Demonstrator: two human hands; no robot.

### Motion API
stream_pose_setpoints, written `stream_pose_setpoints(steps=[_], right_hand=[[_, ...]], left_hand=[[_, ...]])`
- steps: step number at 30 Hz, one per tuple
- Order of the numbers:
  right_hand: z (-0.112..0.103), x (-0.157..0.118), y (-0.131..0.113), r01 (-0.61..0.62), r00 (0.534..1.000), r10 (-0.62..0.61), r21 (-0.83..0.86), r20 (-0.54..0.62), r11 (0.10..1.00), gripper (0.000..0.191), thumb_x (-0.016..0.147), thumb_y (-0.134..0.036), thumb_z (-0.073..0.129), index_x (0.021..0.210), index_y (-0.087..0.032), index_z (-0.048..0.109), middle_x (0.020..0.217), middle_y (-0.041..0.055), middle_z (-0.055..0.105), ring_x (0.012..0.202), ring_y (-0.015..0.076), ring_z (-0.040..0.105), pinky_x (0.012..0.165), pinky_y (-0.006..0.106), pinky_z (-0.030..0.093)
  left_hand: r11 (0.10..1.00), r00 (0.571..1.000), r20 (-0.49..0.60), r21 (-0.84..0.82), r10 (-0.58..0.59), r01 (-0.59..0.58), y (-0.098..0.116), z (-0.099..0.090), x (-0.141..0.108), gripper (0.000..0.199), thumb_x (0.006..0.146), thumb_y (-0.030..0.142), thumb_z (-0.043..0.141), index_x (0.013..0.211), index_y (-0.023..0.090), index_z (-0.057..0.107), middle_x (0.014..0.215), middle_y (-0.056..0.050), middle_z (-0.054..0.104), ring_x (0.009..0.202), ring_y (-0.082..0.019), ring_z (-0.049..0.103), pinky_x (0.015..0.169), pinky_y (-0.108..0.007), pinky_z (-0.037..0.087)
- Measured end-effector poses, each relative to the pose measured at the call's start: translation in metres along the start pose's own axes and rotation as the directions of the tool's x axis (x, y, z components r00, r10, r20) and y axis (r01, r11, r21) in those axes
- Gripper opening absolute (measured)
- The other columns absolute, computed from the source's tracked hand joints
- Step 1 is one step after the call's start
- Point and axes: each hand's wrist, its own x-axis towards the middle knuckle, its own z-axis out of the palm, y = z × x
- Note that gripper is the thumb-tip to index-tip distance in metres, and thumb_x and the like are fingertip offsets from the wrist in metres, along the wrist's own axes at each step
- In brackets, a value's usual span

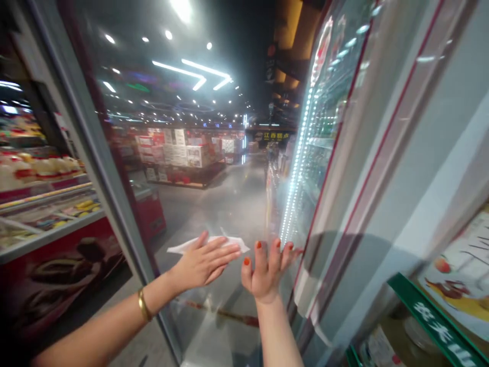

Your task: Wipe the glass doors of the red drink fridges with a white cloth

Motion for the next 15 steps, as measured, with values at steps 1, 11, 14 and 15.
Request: stream_pose_setpoints(steps=[1, 11, 14, 15], right_hand=[[0.000, 0.004, -0.002, 0.010, 0.999, -0.007, -0.060, 0.039, 0.998, 0.083, 0.099, -0.030, 0.056, 0.177, -0.031, 0.030, 0.186, 0.0148, 0.026, 0.171, 0.0498, 0.022, 0.127, 0.089, 0.023], [-0.002, 0.009, 0.019, 0.101, 0.995, -0.101, -0.107, 0.008, 0.989, 0.071, 0.104, -0.043, 0.060, 0.171, -0.024, 0.046, 0.168, 0.0223, 0.055, 0.157, 0.0508, 0.050, 0.128, 0.086, 0.029], [-0.002, 0.013, 0.023, 0.196, 0.980, -0.200, -0.103, -0.023, 0.975, 0.070, 0.101, -0.036, 0.067, 0.167, -0.016, 0.053, 0.167, 0.0250, 0.056, 0.158, 0.0500, 0.049, 0.133, 0.082, 0.026], [-0.001, 0.015, 0.023, 0.226, 0.973, -0.230, -0.100, -0.029, 0.969, 0.070, 0.099, -0.031, 0.070, 0.165, -0.012, 0.055, 0.167, 0.0258, 0.055, 0.159, 0.0493, 0.048, 0.136, 0.079, 0.022]], left_hand=[[0.992, 0.992, -0.053, 0.050, -0.116, 0.118, -0.011, 0.001, -0.024, 0.069, 0.108, 0.036, 0.056, 0.174, 0.043, 0.035, 0.176, 0.007, 0.047, 0.175, -0.021, 0.012, 0.144, -0.050, 0.001], [0.837, 0.813, -0.219, -0.032, -0.539, 0.546, 0.017, 0.020, 0.013, 0.075, 0.113, 0.040, 0.048, 0.180, 0.032, 0.015, 0.182, -0.001, 0.033, 0.177, -0.022, 0.001, 0.145, -0.055, -0.002], [0.855, 0.834, -0.255, 0.043, -0.490, 0.516, 0.036, 0.028, -0.047, 0.074, 0.113, 0.044, 0.052, 0.178, 0.032, 0.021, 0.172, 0.001, 0.052, 0.176, -0.018, 0.004, 0.144, -0.049, -0.008], [0.832, 0.809, -0.293, 0.073, -0.510, 0.551, 0.038, 0.030, -0.076, 0.073, 0.113, 0.043, 0.053, 0.178, 0.031, 0.022, 0.168, 0.001, 0.057, 0.176, -0.017, 0.005, 0.143, -0.049, -0.011]])
